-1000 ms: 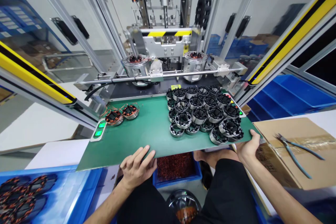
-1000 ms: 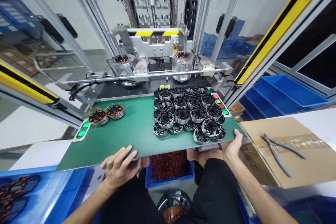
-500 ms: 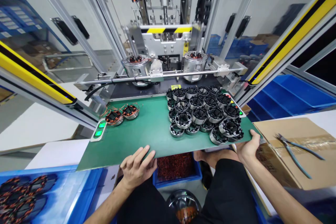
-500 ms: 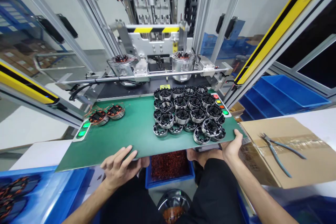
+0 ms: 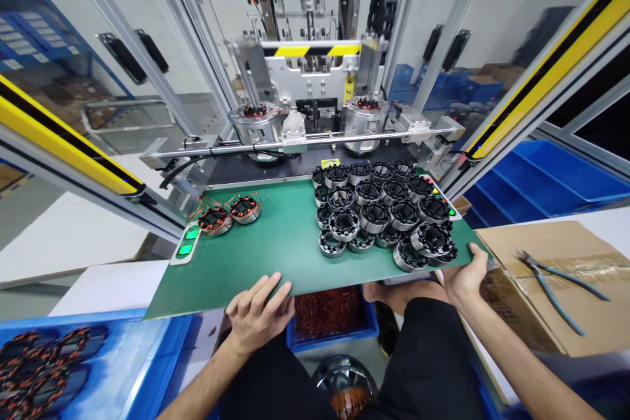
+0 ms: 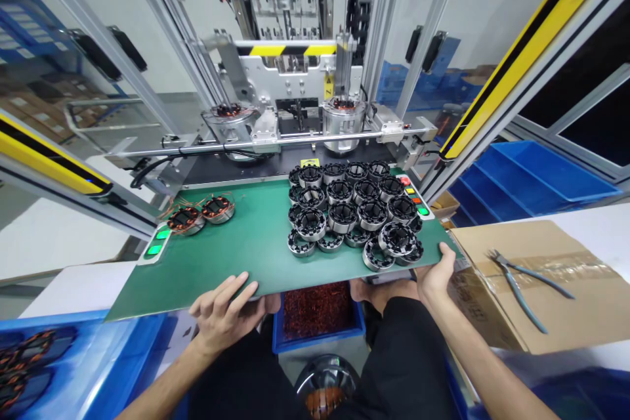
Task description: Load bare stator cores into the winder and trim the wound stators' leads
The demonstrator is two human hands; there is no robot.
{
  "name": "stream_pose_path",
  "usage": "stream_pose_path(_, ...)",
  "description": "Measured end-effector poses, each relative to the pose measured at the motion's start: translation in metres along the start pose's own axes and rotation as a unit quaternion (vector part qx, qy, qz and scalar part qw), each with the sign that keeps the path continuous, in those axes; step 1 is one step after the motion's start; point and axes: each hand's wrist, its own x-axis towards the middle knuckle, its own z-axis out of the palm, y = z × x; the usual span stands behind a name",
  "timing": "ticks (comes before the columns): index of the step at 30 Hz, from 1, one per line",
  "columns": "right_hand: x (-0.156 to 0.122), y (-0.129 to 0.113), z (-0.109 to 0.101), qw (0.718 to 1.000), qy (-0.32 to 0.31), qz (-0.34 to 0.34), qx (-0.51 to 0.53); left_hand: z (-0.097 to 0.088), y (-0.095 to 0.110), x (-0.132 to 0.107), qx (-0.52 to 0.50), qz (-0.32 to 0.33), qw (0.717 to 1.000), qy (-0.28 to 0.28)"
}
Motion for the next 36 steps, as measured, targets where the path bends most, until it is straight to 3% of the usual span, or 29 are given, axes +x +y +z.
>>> stream_pose_path(26, -0.001, -0.001, 0.001, 1.0, -0.002, 0.004, -0.001, -0.004, 0.002, 0.01, 0.008, 0.01, 1.0, 0.002)
stream_pose_path(36, 0.01, 0.007, -0.008, 1.0, -0.018, -0.02, -0.003, -0.003, 0.001, 0.01, 0.001, 0.011, 1.0, 0.007)
